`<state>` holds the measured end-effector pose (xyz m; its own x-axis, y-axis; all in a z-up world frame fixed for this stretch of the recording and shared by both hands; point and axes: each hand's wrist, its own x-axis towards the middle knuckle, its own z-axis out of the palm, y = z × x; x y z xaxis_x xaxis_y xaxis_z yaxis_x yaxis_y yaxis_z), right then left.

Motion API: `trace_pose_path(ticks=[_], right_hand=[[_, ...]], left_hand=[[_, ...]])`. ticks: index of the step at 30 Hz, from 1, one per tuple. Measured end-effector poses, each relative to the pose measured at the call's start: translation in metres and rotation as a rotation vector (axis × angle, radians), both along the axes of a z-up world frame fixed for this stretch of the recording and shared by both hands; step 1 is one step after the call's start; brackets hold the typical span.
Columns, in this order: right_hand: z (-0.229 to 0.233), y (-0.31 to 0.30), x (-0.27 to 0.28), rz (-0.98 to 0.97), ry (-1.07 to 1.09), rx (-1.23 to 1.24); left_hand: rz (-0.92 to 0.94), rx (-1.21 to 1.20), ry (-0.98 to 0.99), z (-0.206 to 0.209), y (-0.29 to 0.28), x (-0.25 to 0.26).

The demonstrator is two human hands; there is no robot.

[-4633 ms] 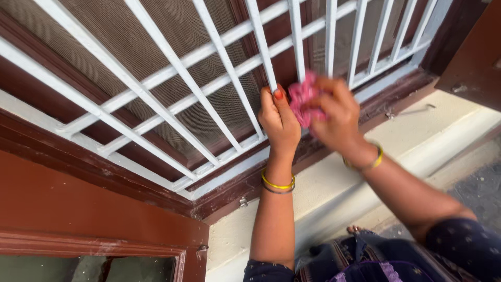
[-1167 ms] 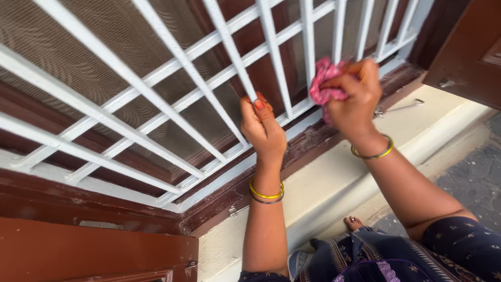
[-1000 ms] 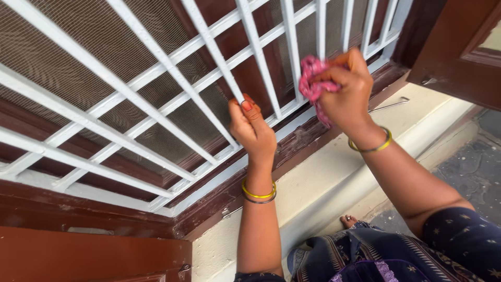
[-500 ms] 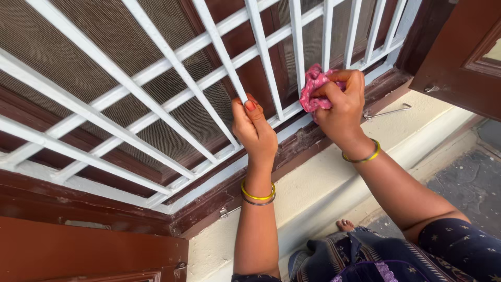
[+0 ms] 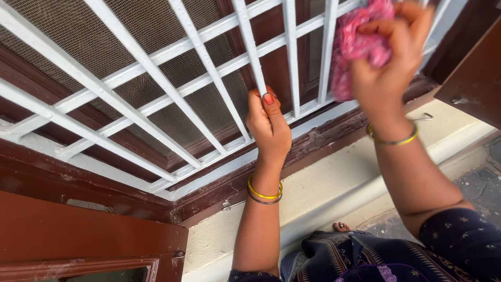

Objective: The person wipes a white metal window grate and the wooden window frame with a pink cloth by hand.

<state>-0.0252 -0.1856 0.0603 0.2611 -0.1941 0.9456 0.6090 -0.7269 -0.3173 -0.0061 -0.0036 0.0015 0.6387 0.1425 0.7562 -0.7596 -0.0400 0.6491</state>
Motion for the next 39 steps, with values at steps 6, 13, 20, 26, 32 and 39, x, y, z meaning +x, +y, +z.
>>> trace_pose_path(ticks=[6,13,20,26,32,39], right_hand=[[-0.052,0.008,-0.023,-0.124,0.236,-0.150],[-0.040,-0.064,-0.032,0.045,0.367,-0.176],[-0.023,-0.075,-0.014,-0.126,0.154,-0.217],[-0.052,-0.081,-0.015,-0.238,0.357,-0.243],[-0.004,-0.094,0.001,-0.143,0.101,-0.160],[-0.031,-0.075,0.011,-0.153,0.084,-0.024]], left_hand=[[-0.002,0.019,0.023,-0.002,0.001,0.001],[0.003,0.003,0.027,-0.002,-0.002,-0.001],[-0.047,-0.039,0.099,-0.007,-0.003,0.001],[-0.056,-0.069,0.117,-0.011,-0.004,0.002],[-0.090,-0.106,0.110,-0.015,-0.007,0.004],[-0.053,-0.109,0.090,-0.017,-0.009,0.006]])
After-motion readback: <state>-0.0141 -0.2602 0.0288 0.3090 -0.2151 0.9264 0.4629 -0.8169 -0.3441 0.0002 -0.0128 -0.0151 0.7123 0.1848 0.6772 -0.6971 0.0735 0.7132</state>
